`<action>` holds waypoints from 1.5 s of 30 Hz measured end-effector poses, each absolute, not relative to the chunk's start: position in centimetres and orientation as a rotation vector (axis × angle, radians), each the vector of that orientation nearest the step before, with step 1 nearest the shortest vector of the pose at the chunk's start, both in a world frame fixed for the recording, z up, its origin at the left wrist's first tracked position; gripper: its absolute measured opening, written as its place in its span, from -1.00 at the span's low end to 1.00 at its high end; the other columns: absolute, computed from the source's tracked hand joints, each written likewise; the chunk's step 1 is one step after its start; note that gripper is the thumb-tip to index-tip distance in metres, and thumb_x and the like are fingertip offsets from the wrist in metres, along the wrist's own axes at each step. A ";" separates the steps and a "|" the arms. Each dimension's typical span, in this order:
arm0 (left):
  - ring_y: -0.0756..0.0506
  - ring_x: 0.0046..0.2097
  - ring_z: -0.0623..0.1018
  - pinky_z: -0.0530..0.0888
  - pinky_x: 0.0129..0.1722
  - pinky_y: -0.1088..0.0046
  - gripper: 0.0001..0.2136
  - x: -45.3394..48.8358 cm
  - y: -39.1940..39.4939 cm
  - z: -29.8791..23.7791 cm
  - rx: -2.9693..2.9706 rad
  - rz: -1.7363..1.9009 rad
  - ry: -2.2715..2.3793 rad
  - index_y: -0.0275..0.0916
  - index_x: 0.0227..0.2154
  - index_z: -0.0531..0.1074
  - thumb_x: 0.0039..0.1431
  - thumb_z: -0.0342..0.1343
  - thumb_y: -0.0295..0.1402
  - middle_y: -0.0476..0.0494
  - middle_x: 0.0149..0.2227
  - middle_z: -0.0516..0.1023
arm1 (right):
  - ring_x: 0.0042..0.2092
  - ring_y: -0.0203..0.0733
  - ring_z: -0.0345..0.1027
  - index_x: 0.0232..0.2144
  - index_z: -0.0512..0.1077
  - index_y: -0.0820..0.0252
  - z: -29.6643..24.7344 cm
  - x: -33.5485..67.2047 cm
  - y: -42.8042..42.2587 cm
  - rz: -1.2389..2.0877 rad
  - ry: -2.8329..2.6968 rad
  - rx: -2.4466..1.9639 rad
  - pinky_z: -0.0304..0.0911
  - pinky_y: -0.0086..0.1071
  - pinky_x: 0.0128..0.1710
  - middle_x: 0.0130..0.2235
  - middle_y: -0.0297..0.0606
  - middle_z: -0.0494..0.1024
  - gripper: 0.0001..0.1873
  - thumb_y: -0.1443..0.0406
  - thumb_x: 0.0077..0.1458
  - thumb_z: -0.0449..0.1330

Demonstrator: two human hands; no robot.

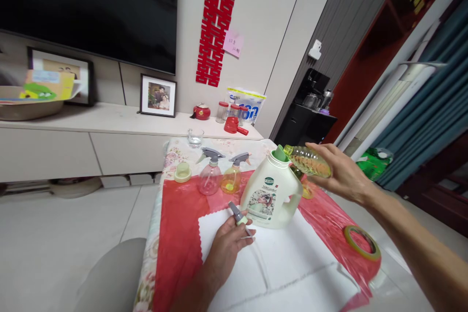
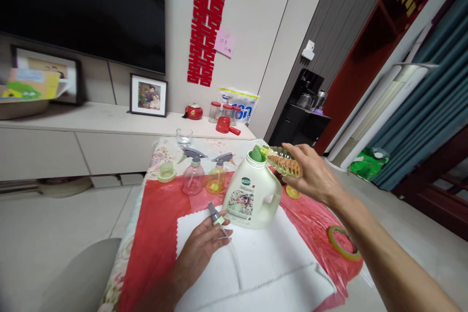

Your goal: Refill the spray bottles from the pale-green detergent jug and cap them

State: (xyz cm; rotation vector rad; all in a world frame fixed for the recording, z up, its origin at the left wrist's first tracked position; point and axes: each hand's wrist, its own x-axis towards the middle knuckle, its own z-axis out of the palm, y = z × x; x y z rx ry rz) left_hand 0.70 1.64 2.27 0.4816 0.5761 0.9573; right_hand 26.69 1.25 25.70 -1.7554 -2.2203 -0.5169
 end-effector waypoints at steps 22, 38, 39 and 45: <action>-0.16 -0.18 0.58 0.45 -0.18 0.31 -0.43 0.8 1.6 2.0 0.504 0.930 0.599 -0.24 -0.03 0.48 -0.14 0.43 -0.20 -0.23 -0.07 0.53 | -0.08 -0.09 0.25 0.27 0.21 0.10 29.7 25.4 2.7 -0.858 -2.561 -1.746 0.29 -0.24 -0.11 -0.01 -0.09 0.34 -0.24 0.34 -0.03 0.18; -0.15 -0.18 0.56 0.43 -0.18 0.32 -0.44 0.5 1.5 2.4 0.530 0.920 0.604 -0.23 -0.03 0.48 -0.14 0.43 -0.18 -0.23 -0.06 0.52 | -0.07 -0.10 0.25 0.24 0.28 0.09 31.3 23.5 3.2 -0.952 -2.633 -1.828 0.20 -0.27 -0.13 -0.01 -0.10 0.37 -0.22 0.39 -0.10 0.14; -0.14 -0.18 0.56 0.43 -0.18 0.32 -0.43 0.5 1.5 2.4 0.531 0.920 0.602 -0.23 -0.03 0.48 -0.14 0.43 -0.18 -0.24 -0.06 0.52 | -0.08 -0.10 0.25 0.24 0.28 0.08 31.4 23.4 3.2 -0.949 -2.640 -1.847 0.19 -0.27 -0.14 -0.01 -0.11 0.37 -0.21 0.39 -0.11 0.15; -0.12 -0.20 0.54 0.43 -0.20 0.34 -0.45 0.6 1.4 2.1 0.539 0.926 0.595 -0.23 -0.04 0.49 -0.13 0.42 -0.17 -0.22 -0.07 0.53 | -0.08 -0.10 0.24 0.23 0.28 -0.03 31.8 22.7 3.2 -1.009 -2.636 -1.895 0.11 -0.32 -0.21 -0.01 -0.16 0.37 -0.22 0.41 -0.10 0.16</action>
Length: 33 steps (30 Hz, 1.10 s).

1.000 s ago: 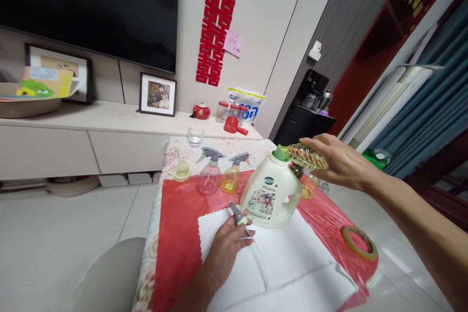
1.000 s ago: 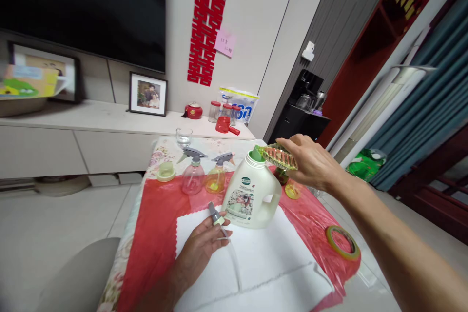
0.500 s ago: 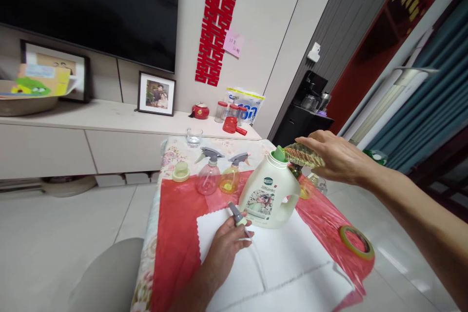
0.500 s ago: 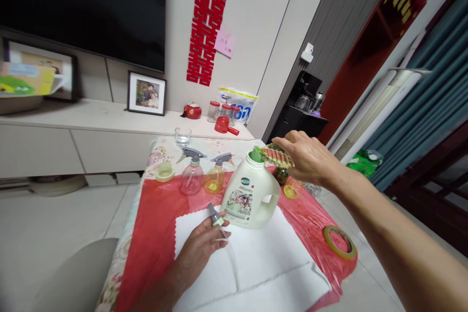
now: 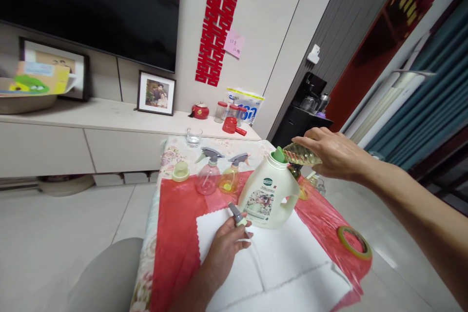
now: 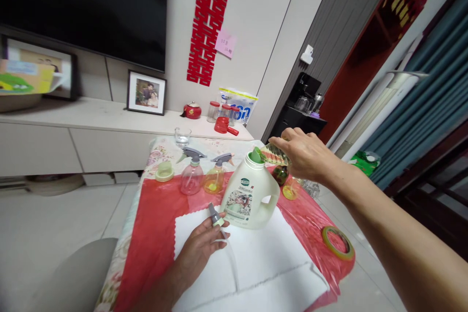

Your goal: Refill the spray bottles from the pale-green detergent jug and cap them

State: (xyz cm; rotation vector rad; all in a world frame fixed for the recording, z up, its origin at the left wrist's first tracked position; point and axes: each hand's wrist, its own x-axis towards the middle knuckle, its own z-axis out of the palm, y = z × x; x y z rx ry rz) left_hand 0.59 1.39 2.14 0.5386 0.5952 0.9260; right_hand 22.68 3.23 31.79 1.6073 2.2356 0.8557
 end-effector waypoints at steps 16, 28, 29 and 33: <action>-0.12 -0.21 0.53 0.41 -0.19 0.33 -0.54 0.6 1.3 2.5 0.542 0.927 0.589 -0.22 -0.07 0.50 -0.08 0.38 -0.22 -0.22 -0.09 0.53 | -0.04 -0.08 0.20 0.13 0.36 -0.03 32.5 21.4 3.4 1.103 2.203 1.401 -0.04 -0.30 -0.26 -0.04 -0.16 0.40 -0.32 0.46 -0.09 0.11; -0.10 -0.21 0.52 0.42 -0.20 0.35 -0.51 0.6 1.4 2.3 0.558 0.930 0.584 -0.22 -0.05 0.50 -0.06 0.37 -0.19 -0.20 -0.08 0.53 | 0.08 0.00 0.16 0.09 0.37 0.04 32.5 19.9 3.0 1.288 2.148 1.276 -0.05 -0.20 -0.17 0.01 -0.12 0.38 -0.41 0.53 0.01 0.03; -0.10 -0.21 0.53 0.43 -0.20 0.35 -0.51 0.6 1.4 2.3 0.558 0.931 0.583 -0.22 -0.04 0.50 -0.07 0.38 -0.19 -0.21 -0.07 0.53 | 0.09 0.01 0.16 0.08 0.38 0.04 32.5 19.8 2.9 1.290 2.148 1.276 -0.05 -0.20 -0.16 0.01 -0.12 0.38 -0.42 0.52 0.02 0.03; -0.09 -0.23 0.53 0.43 -0.21 0.36 -0.48 0.6 1.4 2.2 0.549 0.932 0.581 -0.21 -0.03 0.49 -0.09 0.39 -0.18 -0.20 -0.08 0.54 | 0.10 0.03 0.15 0.07 0.39 0.04 32.5 19.5 2.8 1.290 2.146 1.283 -0.03 -0.19 -0.15 0.04 -0.10 0.38 -0.46 0.51 0.06 0.02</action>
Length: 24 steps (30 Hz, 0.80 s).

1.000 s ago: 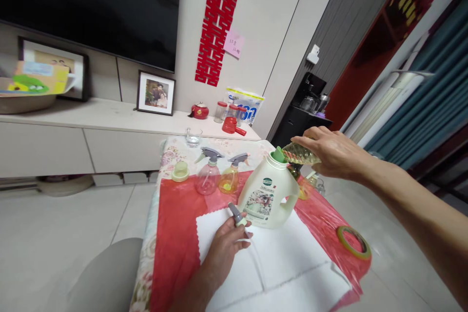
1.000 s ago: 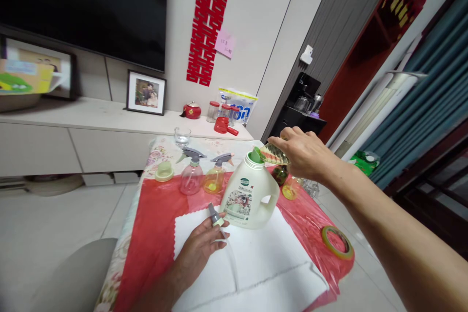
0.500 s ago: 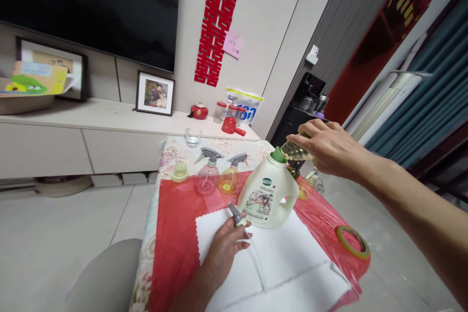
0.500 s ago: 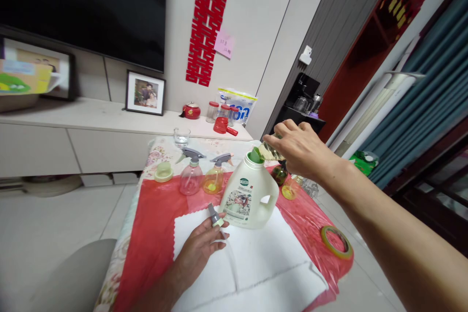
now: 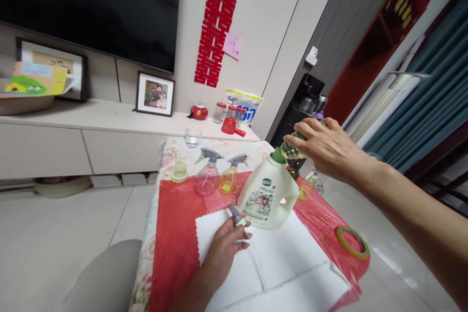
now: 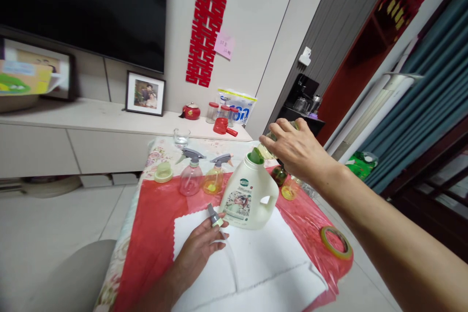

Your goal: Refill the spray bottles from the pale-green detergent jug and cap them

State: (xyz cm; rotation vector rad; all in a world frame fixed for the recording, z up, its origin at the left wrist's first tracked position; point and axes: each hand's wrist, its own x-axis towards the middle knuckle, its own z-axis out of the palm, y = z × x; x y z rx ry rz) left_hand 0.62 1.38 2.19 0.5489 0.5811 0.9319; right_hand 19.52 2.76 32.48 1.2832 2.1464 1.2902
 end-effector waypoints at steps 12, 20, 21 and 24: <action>-0.09 -0.23 0.56 0.44 -0.19 0.33 -0.54 0.5 1.6 2.1 0.490 0.978 0.526 -0.22 -0.04 0.46 -0.03 0.39 -0.26 -0.18 -0.08 0.55 | -0.02 0.07 0.25 0.25 0.26 0.04 30.6 23.8 -0.2 1.089 2.292 1.791 0.19 -0.13 -0.14 0.06 -0.07 0.37 -0.31 0.27 0.03 0.15; -0.07 -0.21 0.58 0.46 -0.03 0.28 -0.84 -0.2 2.5 2.9 0.208 1.197 0.345 -0.23 -0.28 0.43 0.10 0.29 -0.48 -0.09 -0.21 0.59 | 0.10 0.08 0.30 0.31 0.14 -0.14 21.5 25.0 -8.0 0.430 2.631 2.153 0.33 -0.08 -0.02 0.17 -0.19 0.32 -0.30 0.00 0.17 0.17; -0.07 -0.19 0.59 0.47 -0.01 0.28 -0.87 -0.3 2.8 3.0 0.160 1.224 0.337 -0.23 -0.29 0.42 0.14 0.25 -0.51 -0.08 -0.22 0.59 | 0.12 0.08 0.28 0.32 0.12 -0.14 19.8 25.0 -8.8 0.388 2.604 2.159 0.33 -0.08 -0.01 0.18 -0.20 0.30 -0.31 0.02 0.19 0.16; -0.06 -0.19 0.60 0.50 -0.02 0.29 -0.90 -0.7 3.3 3.4 0.060 1.279 0.340 -0.25 -0.31 0.42 0.21 0.13 -0.57 -0.10 -0.27 0.60 | 0.14 0.05 0.25 0.32 0.12 -0.09 15.0 25.1 -10.5 0.341 2.543 2.156 0.31 -0.08 0.04 0.18 -0.18 0.30 -0.31 0.10 0.17 0.17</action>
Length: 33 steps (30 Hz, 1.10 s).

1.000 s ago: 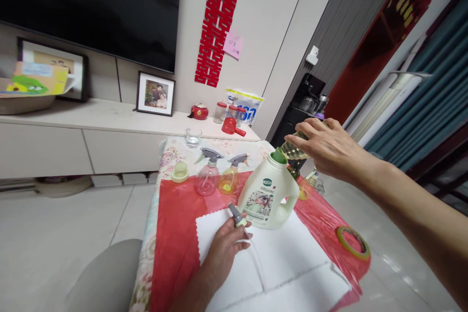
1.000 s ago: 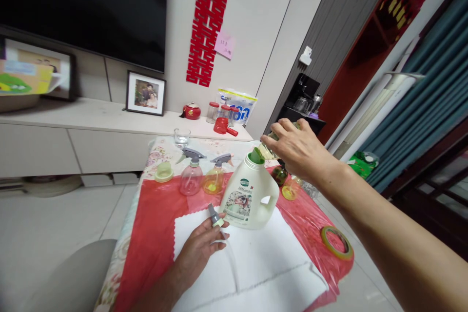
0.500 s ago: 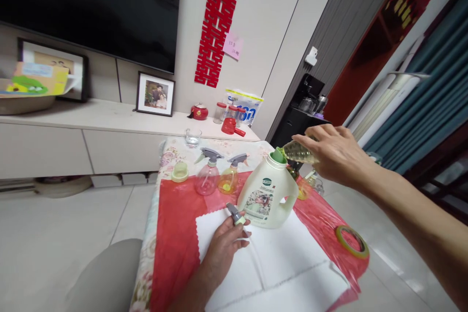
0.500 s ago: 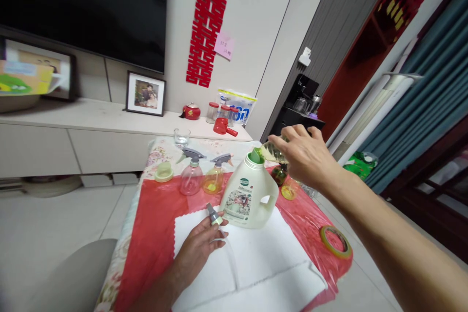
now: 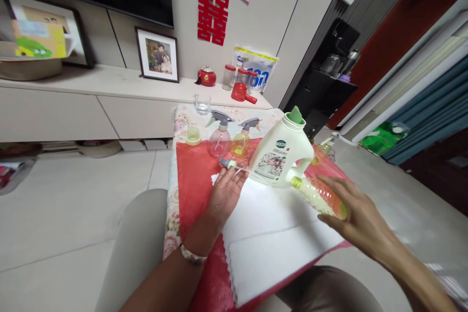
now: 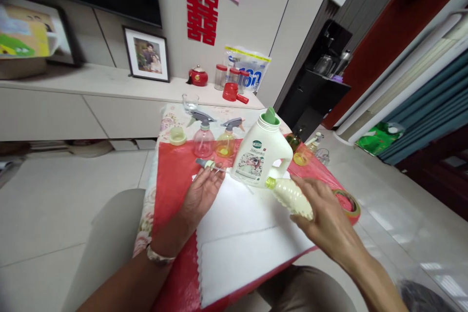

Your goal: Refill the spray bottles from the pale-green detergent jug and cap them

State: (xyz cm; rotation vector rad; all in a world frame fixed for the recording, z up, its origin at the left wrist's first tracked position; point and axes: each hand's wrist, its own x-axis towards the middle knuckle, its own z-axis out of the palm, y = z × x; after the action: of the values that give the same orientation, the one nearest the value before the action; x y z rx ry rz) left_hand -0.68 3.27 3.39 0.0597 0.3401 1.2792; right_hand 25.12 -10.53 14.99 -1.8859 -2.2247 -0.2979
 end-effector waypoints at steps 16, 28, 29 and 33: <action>-0.03 -0.19 0.62 0.51 0.01 0.33 -0.85 -0.7 3.3 3.8 0.141 1.319 0.371 -0.24 -0.25 0.44 0.23 0.09 -0.60 -0.09 -0.29 0.61 | 0.16 -0.04 0.22 0.33 0.12 -0.06 8.6 23.7 -11.2 -0.079 -2.106 -1.897 0.29 -0.13 0.09 0.18 -0.21 0.28 -0.25 0.22 0.10 0.17; -0.08 -0.16 0.56 0.41 -0.07 0.33 -0.63 1.1 0.9 2.6 0.544 1.066 0.258 -0.24 -0.11 0.52 -0.01 0.41 -0.34 -0.12 -0.20 0.61 | 0.15 -0.06 0.20 0.38 -0.03 -0.08 7.6 20.4 -9.7 -0.071 -2.075 -1.714 0.30 -0.15 0.08 0.18 -0.23 0.30 -0.18 0.17 0.16 0.20; -0.08 -0.15 0.55 0.40 -0.05 0.32 -0.61 1.2 0.8 2.6 0.551 1.051 0.242 -0.24 -0.09 0.53 -0.01 0.41 -0.35 -0.12 -0.19 0.60 | 0.15 -0.06 0.20 0.38 -0.03 -0.07 7.4 20.1 -9.6 -0.068 -2.068 -1.695 0.30 -0.15 0.08 0.18 -0.22 0.30 -0.19 0.16 0.17 0.20; -0.13 -0.07 0.56 0.36 0.06 0.26 -0.62 1.3 0.7 2.4 0.564 1.026 0.182 -0.22 -0.06 0.53 0.03 0.38 -0.37 -0.15 -0.16 0.61 | 0.17 -0.08 0.19 0.36 0.06 -0.02 7.0 18.9 -9.3 -0.049 -1.998 -1.647 0.31 -0.20 0.10 0.19 -0.18 0.27 -0.23 0.12 0.18 0.22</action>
State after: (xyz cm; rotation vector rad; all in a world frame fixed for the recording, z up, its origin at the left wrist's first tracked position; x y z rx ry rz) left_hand 1.32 0.73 2.45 0.5642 0.1821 1.0258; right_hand 18.88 -9.31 7.01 -1.6470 -1.9980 -0.0492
